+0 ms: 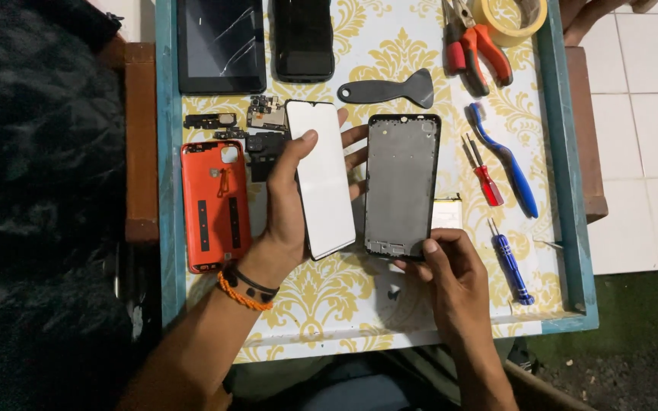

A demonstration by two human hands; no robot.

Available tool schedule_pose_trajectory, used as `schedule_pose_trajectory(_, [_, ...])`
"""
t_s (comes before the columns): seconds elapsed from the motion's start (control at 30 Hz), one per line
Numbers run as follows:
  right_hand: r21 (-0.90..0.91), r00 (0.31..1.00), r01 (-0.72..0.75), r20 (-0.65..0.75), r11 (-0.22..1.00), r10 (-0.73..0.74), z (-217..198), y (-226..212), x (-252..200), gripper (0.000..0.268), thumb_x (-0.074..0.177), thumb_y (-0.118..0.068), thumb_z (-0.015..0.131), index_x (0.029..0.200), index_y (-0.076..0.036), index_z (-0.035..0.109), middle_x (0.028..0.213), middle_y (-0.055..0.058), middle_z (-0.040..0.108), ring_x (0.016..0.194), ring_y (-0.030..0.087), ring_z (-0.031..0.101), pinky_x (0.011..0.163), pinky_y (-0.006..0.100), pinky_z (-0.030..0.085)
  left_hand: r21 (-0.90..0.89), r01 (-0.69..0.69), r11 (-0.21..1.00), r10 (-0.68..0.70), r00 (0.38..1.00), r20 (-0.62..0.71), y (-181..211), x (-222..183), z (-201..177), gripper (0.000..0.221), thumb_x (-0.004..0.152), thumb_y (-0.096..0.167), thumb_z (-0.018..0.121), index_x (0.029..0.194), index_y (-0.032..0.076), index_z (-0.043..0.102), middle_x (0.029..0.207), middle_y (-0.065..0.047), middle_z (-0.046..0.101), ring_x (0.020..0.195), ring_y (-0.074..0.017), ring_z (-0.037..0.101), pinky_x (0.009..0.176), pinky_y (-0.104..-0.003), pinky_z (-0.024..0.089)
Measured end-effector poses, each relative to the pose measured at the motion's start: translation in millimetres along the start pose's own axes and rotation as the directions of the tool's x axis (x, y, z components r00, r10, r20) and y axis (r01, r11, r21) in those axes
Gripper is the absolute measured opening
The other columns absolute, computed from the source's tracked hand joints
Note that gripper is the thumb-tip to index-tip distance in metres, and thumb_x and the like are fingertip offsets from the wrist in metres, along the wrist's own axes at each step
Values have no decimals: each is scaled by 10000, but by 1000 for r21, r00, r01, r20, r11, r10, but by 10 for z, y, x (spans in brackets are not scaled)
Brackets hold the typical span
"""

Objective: The person is cleaning the internal frame of a disassembled smartphone using a toothbrush to remove dust and adhesive residue.

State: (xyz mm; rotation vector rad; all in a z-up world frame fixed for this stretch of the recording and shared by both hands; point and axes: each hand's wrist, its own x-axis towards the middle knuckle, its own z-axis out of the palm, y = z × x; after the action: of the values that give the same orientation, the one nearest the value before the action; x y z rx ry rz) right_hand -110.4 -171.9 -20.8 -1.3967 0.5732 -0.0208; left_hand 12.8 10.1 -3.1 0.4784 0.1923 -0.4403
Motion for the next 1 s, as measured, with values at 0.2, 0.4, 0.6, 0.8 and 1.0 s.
schedule_pose_trajectory(0.2, [-127,1000,-1,-30,992,-3,23,61,-25,304,979,-210,610,1215,-19,604,1013,192,724,767,318,778,755,330,618,57,-116,992,119,991,-54,57,-19,55,656,859,327,546,1426,1,587,1165,-194,700,1015,-312,657,840,-394,500])
schedule_pose_trajectory(0.4, [-238,999,-19,-30,971,12,74,-14,-71,414,954,-264,599,1300,-37,618,974,167,701,845,275,763,842,351,675,461,33,887,112,953,-283,115,88,-81,489,874,370,493,991,11,804,804,-141,752,645,-226,635,600,-320,479])
schedule_pose_trajectory(0.6, [-433,1000,-4,-17,902,-4,96,-70,-118,408,967,-306,576,1322,-112,622,1064,136,732,841,272,840,772,288,629,494,-172,852,273,952,-139,194,134,-140,199,968,113,506,1165,100,483,1055,-265,725,853,-354,765,613,-461,654])
schedule_pose_trajectory(0.8, [-532,1000,-19,-18,846,11,201,-156,-144,367,946,-288,617,1291,-176,673,1030,95,826,803,242,853,738,282,665,444,-126,887,201,972,-125,266,82,-69,265,942,176,606,1161,44,537,1066,-268,748,837,-359,766,646,-458,656])
schedule_pose_trajectory(1.0, [-815,977,211,158,539,-144,65,-97,-112,306,936,-335,643,1193,-203,746,1014,5,825,781,158,781,765,313,591,335,-122,934,146,988,-47,269,45,-31,321,957,268,582,1212,74,588,994,-260,708,789,-361,721,623,-488,631])
